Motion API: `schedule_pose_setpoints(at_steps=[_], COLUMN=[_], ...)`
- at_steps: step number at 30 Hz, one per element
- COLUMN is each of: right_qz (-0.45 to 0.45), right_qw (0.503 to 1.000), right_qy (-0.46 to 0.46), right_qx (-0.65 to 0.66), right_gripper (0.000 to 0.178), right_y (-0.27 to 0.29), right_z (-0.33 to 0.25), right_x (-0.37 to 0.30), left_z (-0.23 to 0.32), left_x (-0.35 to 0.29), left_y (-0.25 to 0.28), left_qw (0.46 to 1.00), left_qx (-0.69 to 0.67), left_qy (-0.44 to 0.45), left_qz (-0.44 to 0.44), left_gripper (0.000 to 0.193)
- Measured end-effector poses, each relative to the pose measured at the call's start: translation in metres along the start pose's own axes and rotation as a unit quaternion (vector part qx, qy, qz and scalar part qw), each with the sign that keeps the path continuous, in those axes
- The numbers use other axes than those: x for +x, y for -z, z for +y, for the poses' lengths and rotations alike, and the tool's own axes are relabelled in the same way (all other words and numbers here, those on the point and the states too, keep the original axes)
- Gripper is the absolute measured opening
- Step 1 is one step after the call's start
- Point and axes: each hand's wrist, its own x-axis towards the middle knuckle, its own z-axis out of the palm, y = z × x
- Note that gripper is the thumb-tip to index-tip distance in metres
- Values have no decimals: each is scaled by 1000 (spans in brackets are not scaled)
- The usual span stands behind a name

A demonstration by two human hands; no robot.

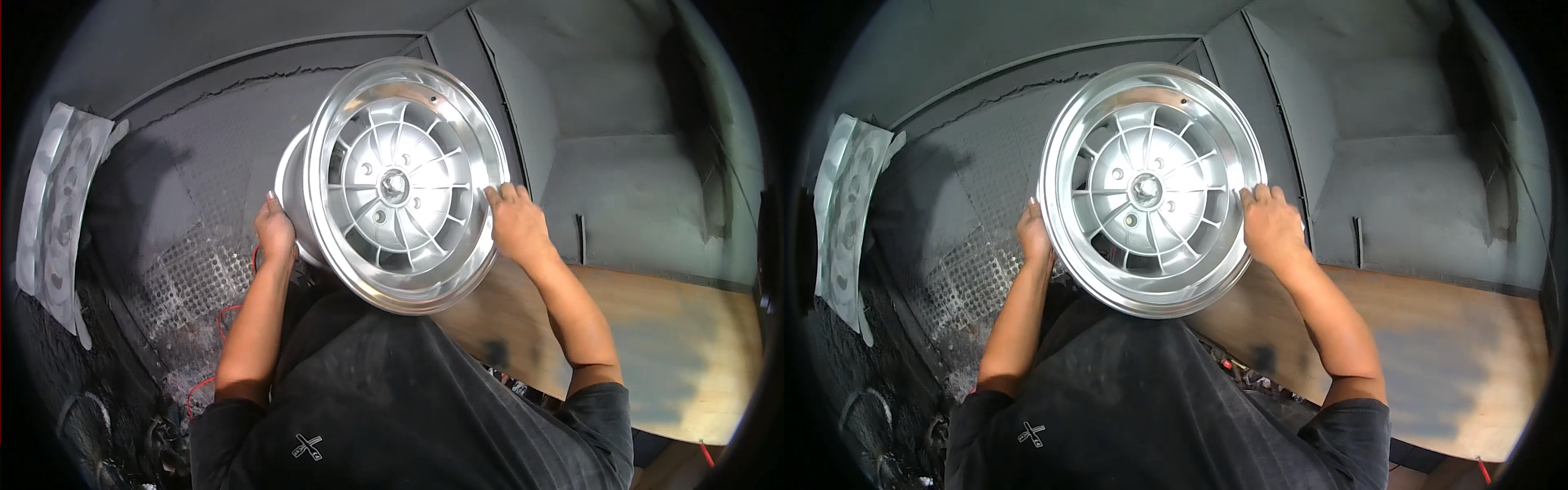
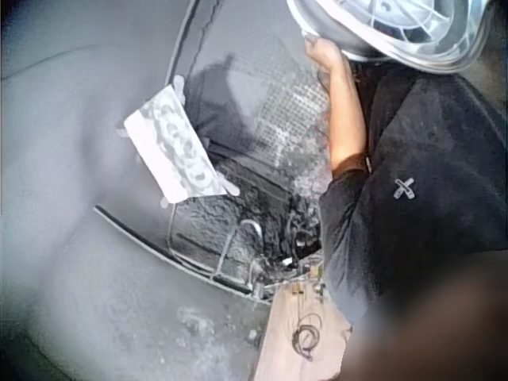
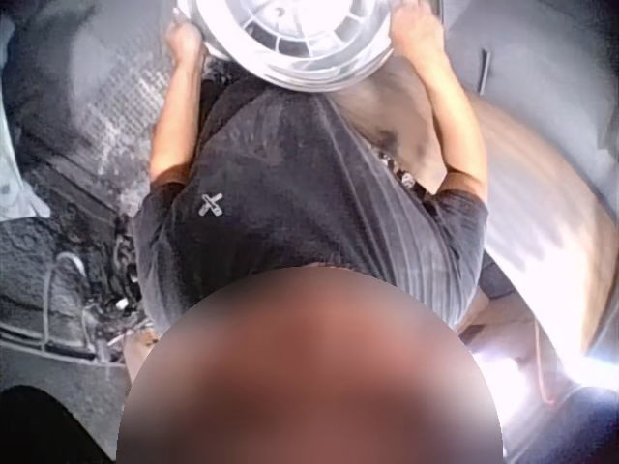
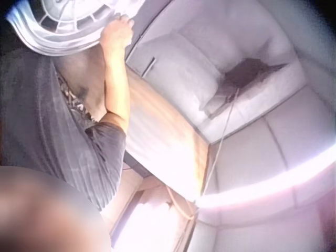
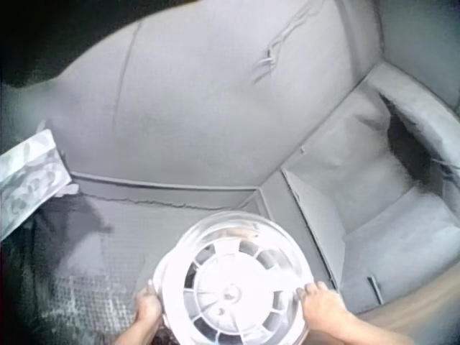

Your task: The recorder spray paints a car wheel rim and later cleans it with a cloth.

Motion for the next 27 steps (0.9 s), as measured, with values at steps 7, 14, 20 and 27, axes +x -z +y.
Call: schedule_pose_setpoints(at_steps=[7, 14, 20, 27], right_qz=[86, -21, -56, 92], right_qw=[995, 999, 987, 963], right_qy=[25, 24, 101, 254], right_qx=[-42, -12, 112, 20], right_gripper=[51, 43, 26, 14], right_y=[4, -2, 13, 11], right_z=[10, -6, 11, 48], right_x=[32, -15, -33, 34], left_z=[-7, -12, 0, 11], left_x=[0, -1, 6, 9], left_y=[-2, 2, -3, -6], left_qw=[1000, 999, 1000, 998], left_qx=[-15, -34, -6, -8], left_qy=[10, -3, -3, 26], left_qz=[7, 4, -21, -51], left_gripper=[47, 49, 48, 46])
